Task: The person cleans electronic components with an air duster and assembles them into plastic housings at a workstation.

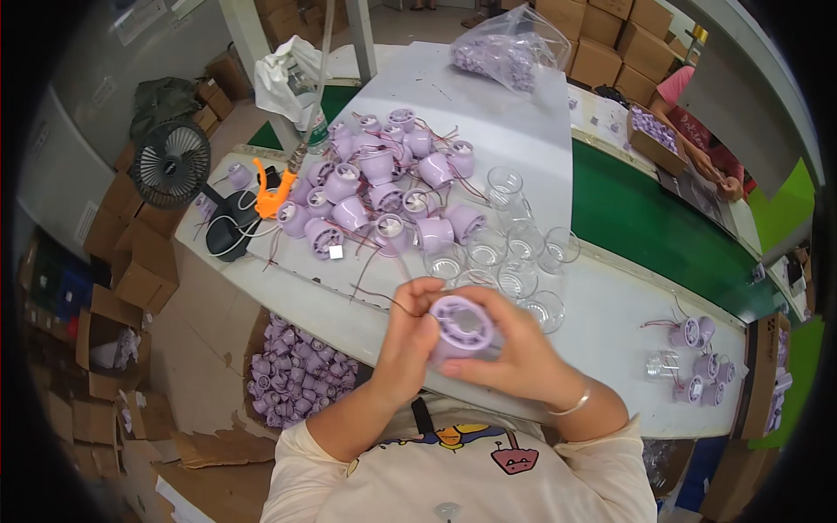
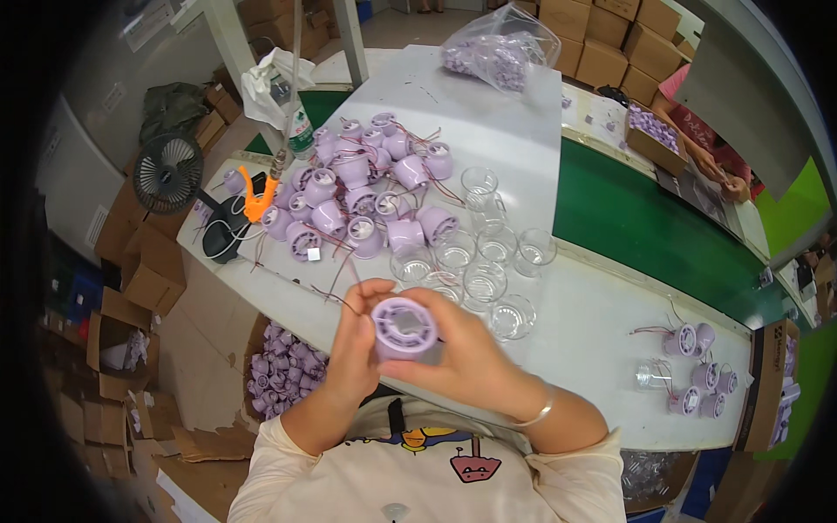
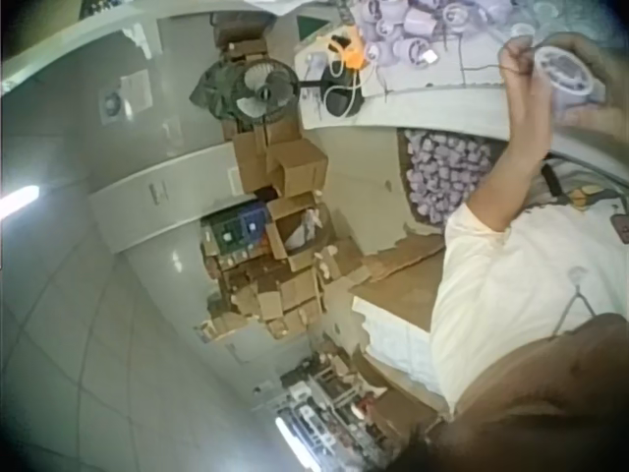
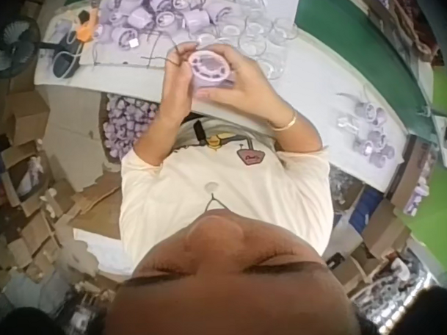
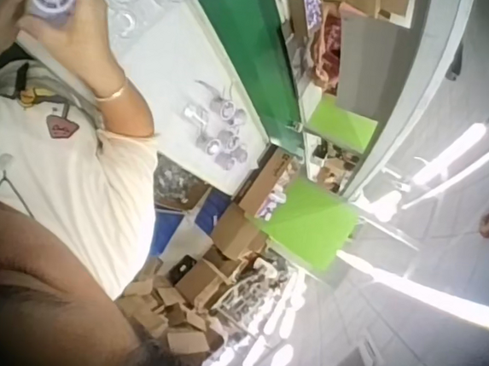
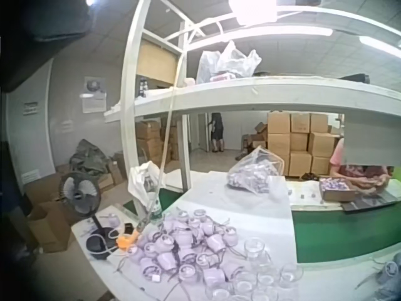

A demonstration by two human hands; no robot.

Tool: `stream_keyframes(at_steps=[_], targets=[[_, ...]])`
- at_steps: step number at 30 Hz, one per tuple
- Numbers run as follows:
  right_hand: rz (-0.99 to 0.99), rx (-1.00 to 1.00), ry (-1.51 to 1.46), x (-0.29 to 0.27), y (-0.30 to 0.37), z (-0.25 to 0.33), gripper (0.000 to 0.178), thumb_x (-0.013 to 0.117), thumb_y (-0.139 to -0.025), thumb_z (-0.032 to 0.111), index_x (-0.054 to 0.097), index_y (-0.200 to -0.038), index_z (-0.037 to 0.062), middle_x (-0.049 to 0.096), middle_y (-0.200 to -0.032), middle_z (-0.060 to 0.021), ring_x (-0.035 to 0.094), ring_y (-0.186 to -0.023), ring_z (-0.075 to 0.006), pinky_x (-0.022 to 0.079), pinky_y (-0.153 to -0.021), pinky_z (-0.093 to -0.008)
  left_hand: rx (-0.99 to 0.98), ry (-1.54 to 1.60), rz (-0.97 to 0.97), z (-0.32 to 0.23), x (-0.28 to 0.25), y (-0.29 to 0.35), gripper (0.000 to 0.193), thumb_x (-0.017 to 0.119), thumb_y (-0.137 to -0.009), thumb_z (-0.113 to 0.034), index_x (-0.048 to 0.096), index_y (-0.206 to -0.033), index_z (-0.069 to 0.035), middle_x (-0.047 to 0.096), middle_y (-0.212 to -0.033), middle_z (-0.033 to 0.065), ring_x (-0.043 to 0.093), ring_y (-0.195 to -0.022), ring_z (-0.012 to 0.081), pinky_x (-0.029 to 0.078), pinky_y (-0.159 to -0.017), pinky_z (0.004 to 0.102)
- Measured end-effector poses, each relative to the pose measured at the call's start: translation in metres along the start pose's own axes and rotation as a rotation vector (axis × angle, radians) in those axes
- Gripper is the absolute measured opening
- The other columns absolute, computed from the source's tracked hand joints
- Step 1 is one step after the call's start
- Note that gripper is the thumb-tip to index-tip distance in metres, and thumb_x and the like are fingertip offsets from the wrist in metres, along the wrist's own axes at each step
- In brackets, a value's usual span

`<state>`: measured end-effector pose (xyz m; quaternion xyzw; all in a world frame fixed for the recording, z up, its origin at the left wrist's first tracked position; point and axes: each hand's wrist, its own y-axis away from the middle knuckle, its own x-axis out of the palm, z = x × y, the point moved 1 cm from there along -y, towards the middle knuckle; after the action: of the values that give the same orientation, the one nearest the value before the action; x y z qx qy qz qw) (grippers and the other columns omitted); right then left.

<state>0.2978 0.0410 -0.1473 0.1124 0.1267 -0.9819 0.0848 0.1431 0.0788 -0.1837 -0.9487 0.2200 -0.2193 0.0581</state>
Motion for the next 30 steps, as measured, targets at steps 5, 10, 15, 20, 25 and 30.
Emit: stream_keyframes(at_steps=[5, 10, 15, 20, 25, 30], targets=[[-0.825, -0.117, 0.517, -0.102, -0.031, -0.034, 0.071, 0.083, -0.070, 0.018, 0.048, -0.130, 0.0045, 0.053, -0.116, -0.0128, 0.055, -0.103, -0.0247, 0.050, -0.082, -0.0365, 0.448, -0.991, -0.337, 0.001, -0.053, -0.027, 0.043, 0.072, -0.073, -0.004, 0.053, -0.111, -0.001, 0.051, -0.103, 0.0090, 0.050, -0.089, 0.0202, 0.042, -0.078, 0.0321], [-1.000, 0.345, 0.969, -0.256, -0.016, -0.174, 0.075, 0.081, -0.071, 0.020, 0.044, -0.135, 0.0070, 0.052, -0.119, -0.0245, 0.056, -0.103, -0.0384, 0.048, -0.088, -0.0422, 0.420, -1.402, -0.348, 0.012, -0.087, -0.057, 0.046, 0.075, -0.070, -0.011, 0.055, -0.111, -0.002, 0.049, -0.106, 0.0143, 0.048, -0.097, 0.0291, 0.041, -0.081, 0.0397], [-0.973, 0.688, 0.986, -0.252, -0.014, -0.202, 0.088, 0.081, -0.072, 0.023, 0.030, -0.141, 0.0035, 0.049, -0.125, -0.0272, 0.052, -0.111, -0.0451, 0.046, -0.095, -0.0457, 0.214, -1.786, -0.255, 0.031, -0.107, -0.073, 0.033, 0.074, -0.073, -0.014, 0.062, -0.102, -0.002, 0.048, -0.111, 0.0172, 0.045, -0.105, 0.0356, 0.036, -0.085, 0.0469], [-1.015, 0.298, 1.111, -0.220, -0.025, -0.145, 0.075, 0.080, -0.073, 0.023, 0.041, -0.134, 0.0018, 0.051, -0.125, -0.0242, 0.052, -0.112, -0.0412, 0.045, -0.094, -0.0434, 0.392, -1.712, -0.210, 0.015, -0.096, -0.071, 0.012, 0.067, -0.079, -0.011, 0.065, -0.088, -0.003, 0.054, -0.103, 0.0122, 0.048, -0.101, 0.0320, 0.031, -0.086, 0.0466], [-0.409, -0.263, 0.714, -0.097, -0.043, -0.025, 0.058, 0.081, -0.071, 0.023, 0.056, -0.117, -0.0002, 0.058, -0.118, -0.0182, 0.055, -0.110, -0.0355, 0.045, -0.093, -0.0421, 0.419, -1.311, -0.024, -0.035, -0.055, -0.042, 0.006, 0.064, -0.082, -0.006, 0.059, -0.083, -0.001, 0.058, -0.071, 0.0130, 0.058, -0.064, 0.0308, 0.043, -0.064, 0.0403], [0.072, -0.424, 0.555, 0.008, -0.030, 0.018, 0.060, 0.079, -0.070, 0.019, 0.052, -0.121, 0.0032, 0.060, -0.109, -0.0166, 0.058, -0.103, -0.0332, 0.045, -0.087, -0.0440, 0.287, -1.095, 0.290, -0.060, -0.013, -0.004, 0.009, 0.063, -0.085, -0.010, 0.057, -0.087, -0.003, 0.061, -0.077, 0.0146, 0.060, -0.068, 0.0355, 0.047, -0.057, 0.0425]])
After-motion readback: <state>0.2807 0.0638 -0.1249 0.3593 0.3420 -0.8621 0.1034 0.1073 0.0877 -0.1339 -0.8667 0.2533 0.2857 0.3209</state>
